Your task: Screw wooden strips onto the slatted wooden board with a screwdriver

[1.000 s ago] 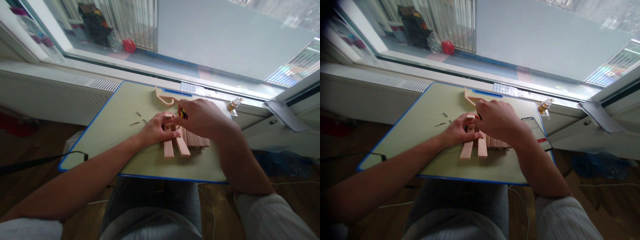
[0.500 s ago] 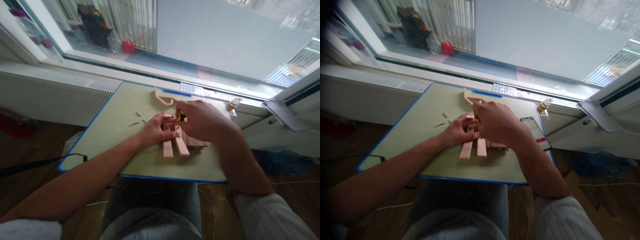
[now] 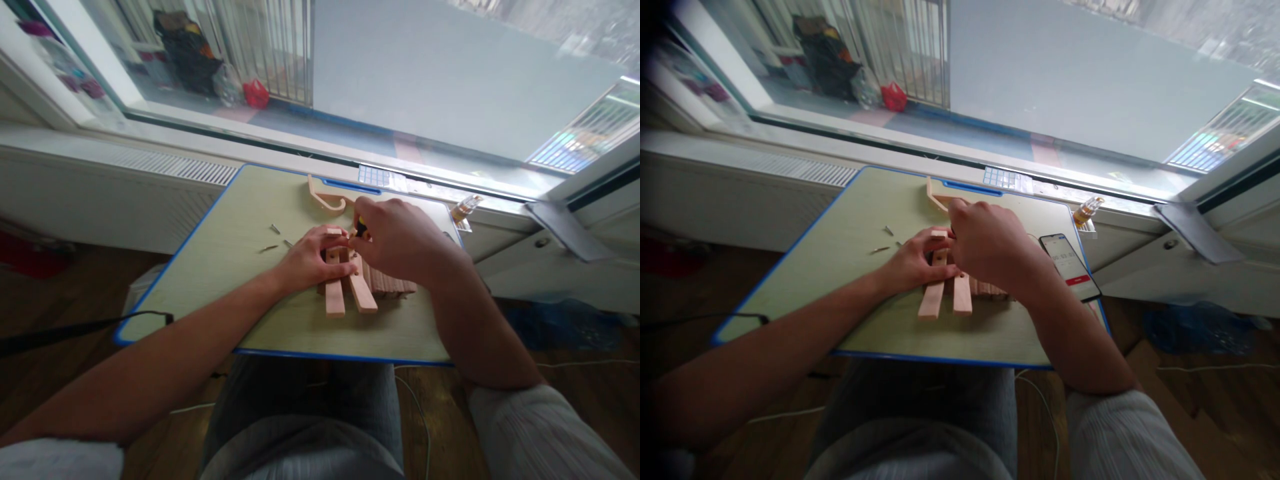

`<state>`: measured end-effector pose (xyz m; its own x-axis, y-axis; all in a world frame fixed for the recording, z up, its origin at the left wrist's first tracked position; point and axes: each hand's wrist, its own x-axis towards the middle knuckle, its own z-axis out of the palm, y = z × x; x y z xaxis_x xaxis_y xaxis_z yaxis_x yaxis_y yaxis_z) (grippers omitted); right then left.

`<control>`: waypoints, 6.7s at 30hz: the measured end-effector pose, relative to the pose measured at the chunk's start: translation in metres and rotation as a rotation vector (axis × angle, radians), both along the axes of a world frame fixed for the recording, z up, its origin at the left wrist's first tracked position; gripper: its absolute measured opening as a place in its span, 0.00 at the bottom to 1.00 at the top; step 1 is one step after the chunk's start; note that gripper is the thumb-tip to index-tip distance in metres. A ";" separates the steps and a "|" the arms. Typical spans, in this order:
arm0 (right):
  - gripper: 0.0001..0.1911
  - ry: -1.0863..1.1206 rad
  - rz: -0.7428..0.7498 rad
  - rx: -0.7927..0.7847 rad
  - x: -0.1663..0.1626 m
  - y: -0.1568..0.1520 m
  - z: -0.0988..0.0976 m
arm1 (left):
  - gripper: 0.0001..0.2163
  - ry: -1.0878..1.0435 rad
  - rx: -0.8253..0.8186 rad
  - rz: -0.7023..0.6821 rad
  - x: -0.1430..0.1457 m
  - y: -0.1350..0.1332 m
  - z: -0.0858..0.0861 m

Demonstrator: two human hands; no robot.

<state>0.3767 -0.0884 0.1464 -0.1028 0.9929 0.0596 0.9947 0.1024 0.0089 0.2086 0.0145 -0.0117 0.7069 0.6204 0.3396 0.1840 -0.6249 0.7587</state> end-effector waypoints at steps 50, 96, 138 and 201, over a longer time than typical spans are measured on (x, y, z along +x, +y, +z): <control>0.15 0.108 0.065 -0.033 0.009 0.004 -0.001 | 0.24 0.072 -0.007 -0.001 0.000 0.000 0.004; 0.12 0.173 0.148 -0.084 0.015 0.006 -0.004 | 0.24 0.041 0.017 0.014 0.000 0.000 0.000; 0.10 0.147 0.199 -0.056 0.016 0.007 -0.003 | 0.23 0.018 -0.030 0.017 0.000 -0.002 0.002; 0.15 0.020 0.064 0.033 0.005 0.010 -0.004 | 0.22 -0.027 0.011 0.007 0.001 -0.001 -0.004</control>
<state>0.3812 -0.0781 0.1420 -0.1643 0.9819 0.0946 0.9862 0.1657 -0.0068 0.2093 0.0132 -0.0161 0.6928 0.6216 0.3655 0.1679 -0.6320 0.7566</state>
